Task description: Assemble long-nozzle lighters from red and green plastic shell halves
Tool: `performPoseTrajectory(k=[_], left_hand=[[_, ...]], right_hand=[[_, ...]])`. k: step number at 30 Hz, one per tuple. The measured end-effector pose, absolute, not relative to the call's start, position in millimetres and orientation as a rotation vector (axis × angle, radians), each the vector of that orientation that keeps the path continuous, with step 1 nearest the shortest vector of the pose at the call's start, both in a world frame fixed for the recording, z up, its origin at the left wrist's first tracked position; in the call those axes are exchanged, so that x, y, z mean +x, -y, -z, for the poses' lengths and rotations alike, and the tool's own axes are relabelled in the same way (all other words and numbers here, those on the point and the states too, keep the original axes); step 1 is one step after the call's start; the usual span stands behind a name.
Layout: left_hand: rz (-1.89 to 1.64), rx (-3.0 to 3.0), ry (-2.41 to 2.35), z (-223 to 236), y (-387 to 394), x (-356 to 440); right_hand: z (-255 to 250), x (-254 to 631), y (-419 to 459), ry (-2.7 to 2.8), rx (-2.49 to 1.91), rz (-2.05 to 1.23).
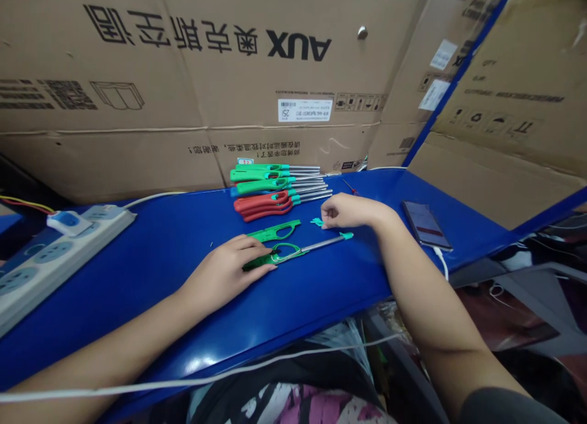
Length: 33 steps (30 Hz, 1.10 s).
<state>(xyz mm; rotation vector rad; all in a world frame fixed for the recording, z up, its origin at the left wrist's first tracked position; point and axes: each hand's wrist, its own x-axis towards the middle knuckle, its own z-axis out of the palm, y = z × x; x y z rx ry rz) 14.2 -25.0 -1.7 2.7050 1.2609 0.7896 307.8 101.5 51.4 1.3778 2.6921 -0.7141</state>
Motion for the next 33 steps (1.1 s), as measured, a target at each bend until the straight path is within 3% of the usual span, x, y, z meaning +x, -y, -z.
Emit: performPoseTrajectory(k=[13,25,33], left_hand=[[-0.814,2.634,-1.288,0.9,28.6,16.9],[-0.737,2.462,-1.383,-4.5,35.6,23.9],[-0.703,2.444,-1.392,-7.8,37.5,25.5]], right_hand=[[-56.6,296.2,-91.9,-2.834,1.316,0.815],[-45.0,263.2,-67.6,-3.162,0.597,0.887],[-44.4,257.8,-60.6,-3.143,0.513,0.874]])
